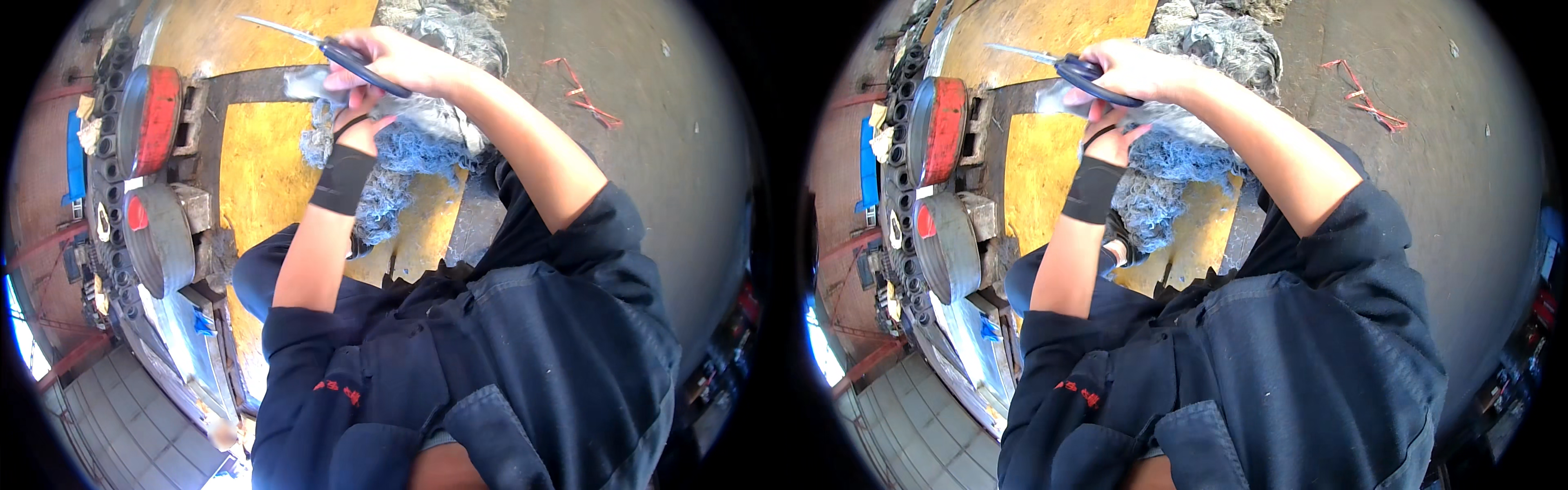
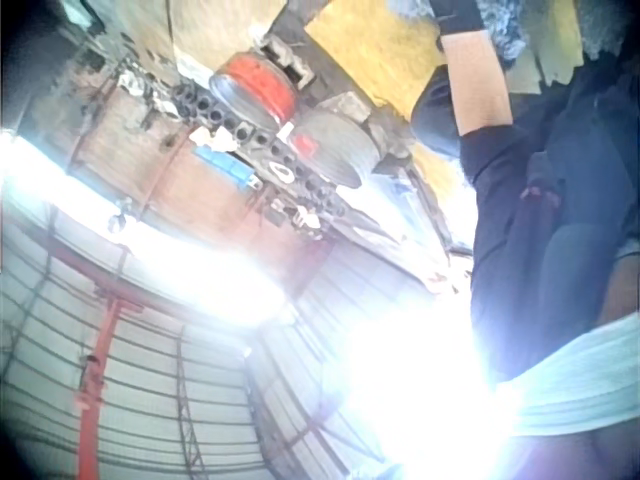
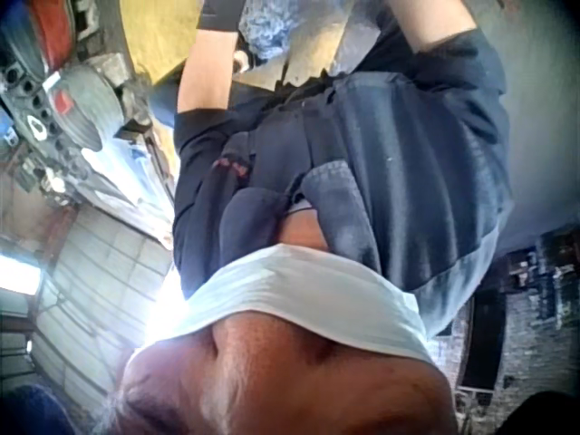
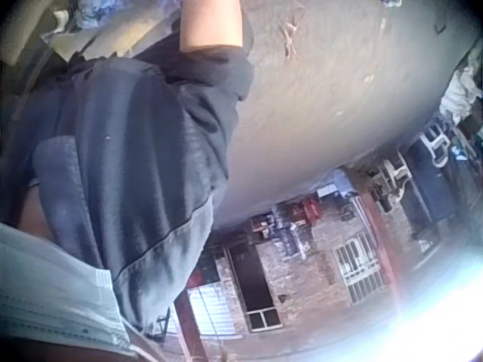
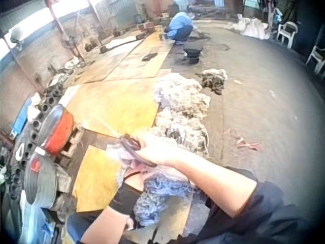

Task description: The person holds a large bunch of gray fibrous material and cuts small pieces from it using a pair of scissors.

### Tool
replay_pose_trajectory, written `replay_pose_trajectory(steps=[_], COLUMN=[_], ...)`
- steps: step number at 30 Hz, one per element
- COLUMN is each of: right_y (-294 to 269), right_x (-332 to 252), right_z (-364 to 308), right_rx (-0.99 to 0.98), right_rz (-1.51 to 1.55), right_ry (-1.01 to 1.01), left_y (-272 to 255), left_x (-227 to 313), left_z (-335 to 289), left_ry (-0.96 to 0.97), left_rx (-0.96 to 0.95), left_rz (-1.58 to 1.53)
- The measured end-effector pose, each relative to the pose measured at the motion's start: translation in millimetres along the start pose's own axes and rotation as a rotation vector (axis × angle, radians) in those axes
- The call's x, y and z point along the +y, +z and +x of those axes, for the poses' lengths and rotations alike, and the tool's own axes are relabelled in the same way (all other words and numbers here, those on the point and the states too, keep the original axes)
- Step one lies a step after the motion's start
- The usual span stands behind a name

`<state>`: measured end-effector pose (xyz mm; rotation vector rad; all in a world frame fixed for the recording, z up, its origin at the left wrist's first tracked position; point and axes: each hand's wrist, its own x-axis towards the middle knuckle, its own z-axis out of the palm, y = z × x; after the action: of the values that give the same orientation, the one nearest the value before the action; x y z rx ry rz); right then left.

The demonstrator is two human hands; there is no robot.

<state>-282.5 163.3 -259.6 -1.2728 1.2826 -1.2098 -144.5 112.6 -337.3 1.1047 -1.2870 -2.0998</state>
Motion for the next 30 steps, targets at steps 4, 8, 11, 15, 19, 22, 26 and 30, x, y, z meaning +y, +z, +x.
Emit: replay_pose_trajectory(steps=[4, 8, 11, 15, 19, 22, 26, 30], right_y=[-33, -37, -19, 14, 44, 59, 41, -1], right_x=[19, 44, 64, 105, 149, 155, 106, 55], right_z=[6, -6, -11, -11, 0, 6, 13, 22], right_rx=[0.51, 0.389, 0.231, 0.296, 0.302, 0.325, 0.317, 0.366], right_rz=[-0.683, -0.789, -0.723, -0.521, -0.187, 0.369, 0.002, 0.091], right_ry=[0.108, 0.39, 0.516, 0.606, 0.638, 0.695, 0.524, 0.327], left_y=[-47, -64, -74, -79, -71, -71, -96, -118], left_x=[29, 54, 75, 97, 105, 112, 134, 159], left_z=[-16, -32, -46, -66, -80, -86, -94, -109], left_ry=[-0.025, 0.071, 0.118, 0.198, 0.258, 0.306, 0.371, 0.481], left_rx=[-0.169, -0.206, -0.182, -0.178, -0.183, -0.166, -0.103, 0.064], left_rz=[-0.114, -0.191, -0.19, -0.156, -0.124, -0.075, -0.012, 0.137])
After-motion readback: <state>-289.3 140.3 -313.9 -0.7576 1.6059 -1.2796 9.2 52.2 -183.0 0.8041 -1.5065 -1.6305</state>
